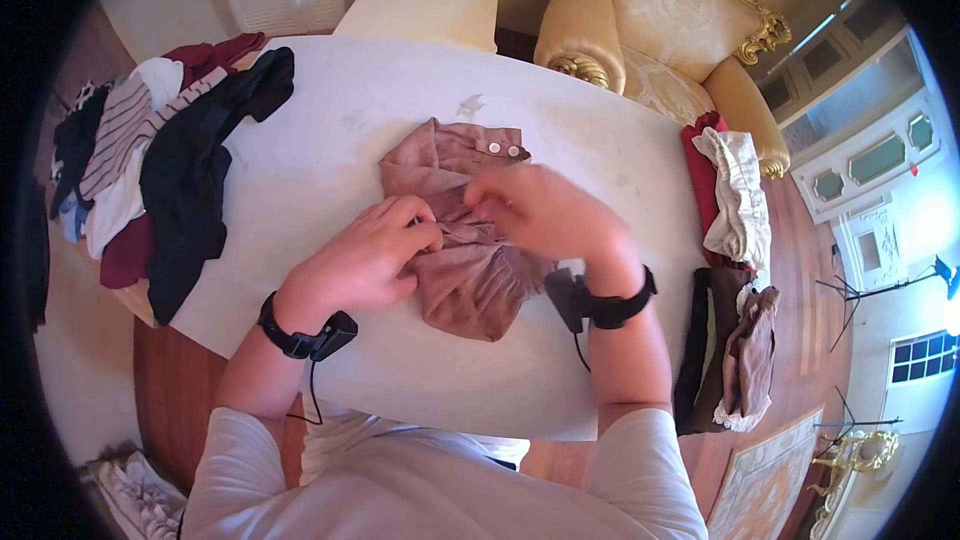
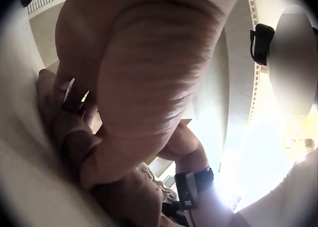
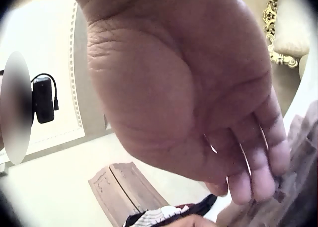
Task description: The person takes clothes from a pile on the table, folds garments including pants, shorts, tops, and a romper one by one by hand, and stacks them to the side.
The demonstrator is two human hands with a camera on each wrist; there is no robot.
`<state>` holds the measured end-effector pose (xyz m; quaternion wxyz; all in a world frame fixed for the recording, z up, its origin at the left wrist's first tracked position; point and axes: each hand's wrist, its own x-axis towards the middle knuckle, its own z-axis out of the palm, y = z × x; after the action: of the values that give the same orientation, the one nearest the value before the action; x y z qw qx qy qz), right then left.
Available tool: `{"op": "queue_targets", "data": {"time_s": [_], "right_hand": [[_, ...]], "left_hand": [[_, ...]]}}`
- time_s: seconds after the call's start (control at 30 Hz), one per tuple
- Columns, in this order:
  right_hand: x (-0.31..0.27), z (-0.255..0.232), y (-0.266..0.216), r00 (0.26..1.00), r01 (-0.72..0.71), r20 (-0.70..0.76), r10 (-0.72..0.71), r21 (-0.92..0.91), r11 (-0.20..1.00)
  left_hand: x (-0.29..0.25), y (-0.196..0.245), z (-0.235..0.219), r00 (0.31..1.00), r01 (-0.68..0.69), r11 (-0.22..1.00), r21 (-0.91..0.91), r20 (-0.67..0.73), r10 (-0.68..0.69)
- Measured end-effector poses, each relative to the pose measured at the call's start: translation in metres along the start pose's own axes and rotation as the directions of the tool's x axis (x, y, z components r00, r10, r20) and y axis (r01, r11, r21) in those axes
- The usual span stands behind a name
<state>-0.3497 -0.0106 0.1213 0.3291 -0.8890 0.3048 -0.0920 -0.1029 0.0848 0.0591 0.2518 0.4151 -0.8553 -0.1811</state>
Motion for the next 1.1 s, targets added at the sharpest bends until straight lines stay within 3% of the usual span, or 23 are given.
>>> {"op": "queue_targets", "data": {"time_s": [0.03, 0.1, 0.13, 0.17, 0.23, 0.27, 0.33, 0.37, 0.43, 0.47, 0.53, 0.57, 0.63, 0.67, 0.73, 0.77, 0.87, 0.93, 0.97, 1.03, 1.07, 1.1], "right_hand": [[-0.003, -0.006, -0.002, 1.0, 0.005, 0.006, -0.005, -0.002, 1.0], [-0.007, -0.016, -0.004, 0.98, -0.042, -0.191, 0.064, 0.114, 0.993], [-0.009, -0.019, -0.001, 0.972, -0.044, -0.223, 0.075, 0.139, 0.989], [-0.01, -0.021, -0.001, 0.972, -0.042, -0.224, 0.072, 0.138, 0.99], [-0.014, -0.025, -0.006, 0.987, 0.035, -0.16, -0.01, 0.157, 0.987], [-0.017, -0.025, -0.007, 0.986, 0.038, -0.164, -0.012, 0.155, 0.987], [-0.021, -0.024, -0.01, 0.997, 0.077, -0.013, -0.075, 0.159, 0.984], [-0.021, -0.023, -0.006, 0.997, 0.081, -0.016, -0.079, 0.156, 0.984], [-0.019, -0.019, 0.003, 0.99, 0.105, 0.069, -0.122, 0.215, 0.971], [-0.019, -0.02, 0.0, 0.99, 0.109, 0.067, -0.126, 0.212, 0.971], [-0.018, -0.021, -0.013, 0.993, -0.039, 0.114, 0.03, 0.079, 0.996], [-0.017, -0.017, -0.014, 0.993, -0.034, 0.112, 0.025, 0.077, 0.996], [-0.014, -0.009, -0.015, 0.997, -0.03, 0.061, 0.04, -0.156, 0.987], [-0.014, -0.007, -0.017, 0.998, -0.029, 0.059, 0.039, -0.157, 0.987], [-0.012, -0.004, -0.02, 0.998, -0.046, 0.032, 0.055, -0.229, 0.972], [-0.012, -0.005, -0.017, 0.998, -0.046, 0.032, 0.054, -0.231, 0.972], [-0.006, -0.008, 0.003, 0.998, -0.065, -0.037, 0.06, -0.162, 0.985], [0.003, -0.01, 0.017, 0.979, -0.04, -0.195, 0.056, 0.084, 0.996], [0.006, -0.01, 0.031, 0.979, -0.04, -0.195, 0.055, 0.083, 0.996], [0.014, -0.005, 0.062, 0.946, -0.136, -0.219, 0.24, 0.403, 0.905], [0.018, 0.001, 0.073, 0.942, -0.033, -0.274, 0.191, 0.494, 0.869], [0.022, 0.007, 0.077, 0.942, -0.031, -0.276, 0.189, 0.493, 0.87]], "left_hand": [[0.0, -0.001, 0.0, 1.0, 0.023, 1.0, 0.005, 0.001, -0.023], [0.003, -0.009, 0.001, 0.999, 0.05, 0.998, -0.045, 0.001, -0.05], [0.004, -0.012, 0.001, 0.997, 0.072, 0.993, -0.096, 0.01, -0.071], [0.005, -0.013, 0.0, 0.997, 0.072, 0.993, -0.094, 0.009, -0.071], [0.009, -0.013, -0.004, 0.968, 0.252, 0.948, -0.194, 0.044, -0.249], [0.012, -0.013, -0.007, 0.968, 0.249, 0.949, -0.191, 0.043, -0.246], [0.016, -0.013, -0.015, 0.885, 0.466, 0.84, -0.279, 0.125, -0.449], [0.016, -0.024, -0.008, 0.885, 0.464, 0.842, -0.276, 0.121, -0.449], [0.015, -0.053, 0.011, 0.896, 0.372, 0.608, -0.701, 0.1, -0.432], [0.014, -0.06, 0.015, 0.897, 0.369, 0.611, -0.7, 0.096, -0.432], [0.017, -0.06, 0.011, 0.875, 0.323, 0.453, -0.831, 0.08, -0.477], [0.017, -0.06, 0.008, 0.876, 0.32, 0.457, -0.83, 0.075, -0.477], [0.019, -0.05, -0.003, 0.847, 0.351, 0.299, -0.887, 0.164, -0.506], [0.02, -0.049, -0.006, 0.848, 0.35, 0.302, -0.887, 0.162, -0.505], [0.021, -0.05, -0.01, 0.744, 0.448, 0.203, -0.871, 0.237, -0.625], [0.021, -0.052, -0.01, 0.744, 0.447, 0.204, -0.871, 0.236, -0.625], [0.017, -0.064, -0.009, 0.713, 0.478, 0.157, -0.864, 0.278, -0.643], [0.015, -0.066, -0.008, 0.711, 0.478, 0.147, -0.866, 0.283, -0.644], [0.015, -0.066, -0.007, 0.711, 0.478, 0.147, -0.866, 0.283, -0.644], [0.015, -0.064, -0.007, 0.707, 0.472, 0.152, -0.868, 0.27, -0.653], [0.015, -0.063, -0.008, 0.708, 0.471, 0.155, -0.868, 0.268, -0.653], [0.016, -0.062, -0.01, 0.723, 0.472, 0.175, -0.864, 0.266, -0.637]]}}
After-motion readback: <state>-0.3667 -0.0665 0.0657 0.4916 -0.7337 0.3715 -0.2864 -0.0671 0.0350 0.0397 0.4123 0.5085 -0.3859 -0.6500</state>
